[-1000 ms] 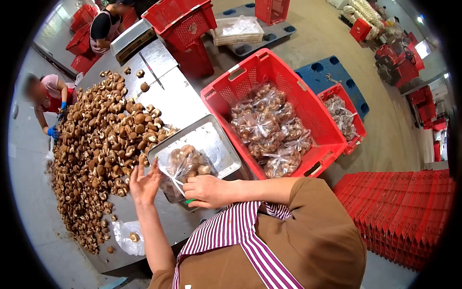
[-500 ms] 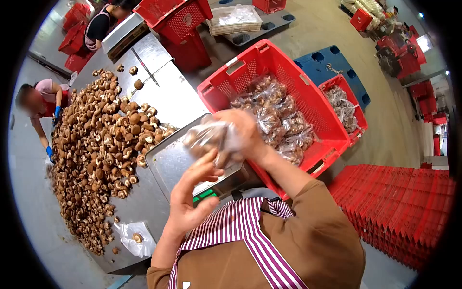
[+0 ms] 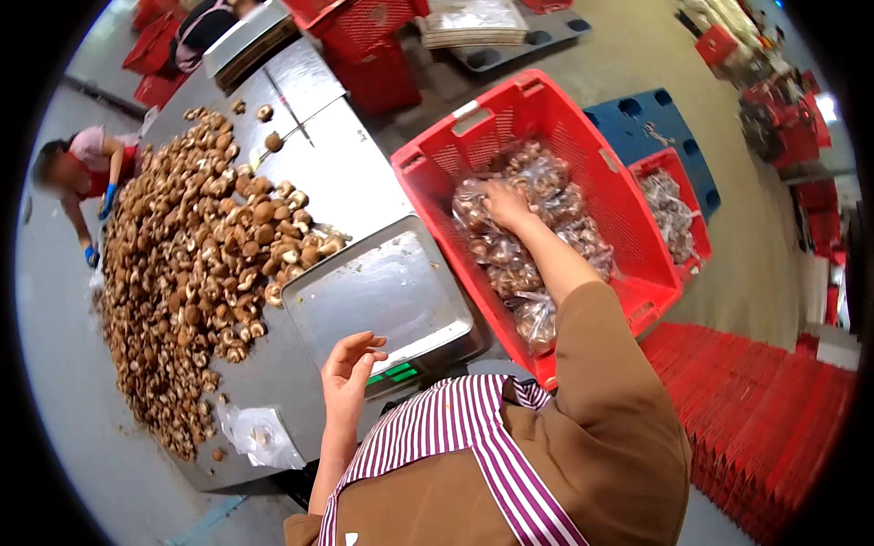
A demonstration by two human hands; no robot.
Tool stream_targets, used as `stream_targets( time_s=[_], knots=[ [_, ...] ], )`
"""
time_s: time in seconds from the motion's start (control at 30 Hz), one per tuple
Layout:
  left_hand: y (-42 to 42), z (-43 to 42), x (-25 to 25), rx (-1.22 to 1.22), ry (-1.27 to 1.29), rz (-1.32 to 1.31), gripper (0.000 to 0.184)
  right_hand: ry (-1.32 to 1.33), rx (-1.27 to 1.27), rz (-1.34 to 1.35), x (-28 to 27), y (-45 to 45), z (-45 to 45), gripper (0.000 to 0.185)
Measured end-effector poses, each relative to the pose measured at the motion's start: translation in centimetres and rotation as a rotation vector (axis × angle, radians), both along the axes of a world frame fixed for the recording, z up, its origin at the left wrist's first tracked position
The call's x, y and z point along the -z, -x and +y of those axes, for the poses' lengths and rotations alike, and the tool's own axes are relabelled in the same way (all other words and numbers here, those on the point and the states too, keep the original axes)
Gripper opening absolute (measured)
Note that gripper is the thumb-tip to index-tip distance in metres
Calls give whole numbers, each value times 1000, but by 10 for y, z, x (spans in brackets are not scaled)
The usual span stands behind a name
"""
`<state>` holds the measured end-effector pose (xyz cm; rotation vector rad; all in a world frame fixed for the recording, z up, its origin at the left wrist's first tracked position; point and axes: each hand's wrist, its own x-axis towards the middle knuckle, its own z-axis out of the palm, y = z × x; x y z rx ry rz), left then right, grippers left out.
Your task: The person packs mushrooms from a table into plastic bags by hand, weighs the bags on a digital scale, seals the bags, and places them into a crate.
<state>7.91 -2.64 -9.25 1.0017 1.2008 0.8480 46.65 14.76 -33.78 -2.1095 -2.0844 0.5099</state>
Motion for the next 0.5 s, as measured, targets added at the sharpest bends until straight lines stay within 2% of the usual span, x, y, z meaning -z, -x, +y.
stream_targets(
  time_s=[0.1, 0.13, 0.17, 0.2, 0.23, 0.3, 0.33, 0.37, 0.4, 0.47, 0.5],
  knots=[
    [7, -6, 16, -84, 41, 11, 29, 20, -16, 18, -8, 3, 0, 42],
    [14, -10, 21, -110, 64, 21, 28, 39, 10, 105, -13, 0, 4, 43],
    [19, -12, 29, -138, 61, 27, 26, 79, -45, 62, -24, -3, 4, 49],
    [26, -16, 29, -147, 131, 45, 25, 25, 76, 84, -6, -7, 2, 50],
    [36, -23, 43, -167, 76, 35, 26, -174, 44, 249, -6, -12, -2, 47],
    [58, -37, 56, -294, 60, 159, 23, -312, 73, 341, 2, -26, -17, 40],
    [70, -44, 56, -366, 100, 220, 20, -299, 95, 266, 1, -32, -25, 38],
    [91, -57, 74, -454, 80, 325, 16, -278, 204, 369, -34, -10, -42, 36],
    [116, -72, 97, -525, 65, 425, 14, -324, 185, 379, -19, -24, -57, 34],
    [167, -99, 128, -753, 124, 521, 19, -236, 220, 441, -22, -36, -79, 32],
    [193, -115, 141, -830, 60, 707, 19, -234, 254, 456, -29, -37, -91, 31]
  ],
)
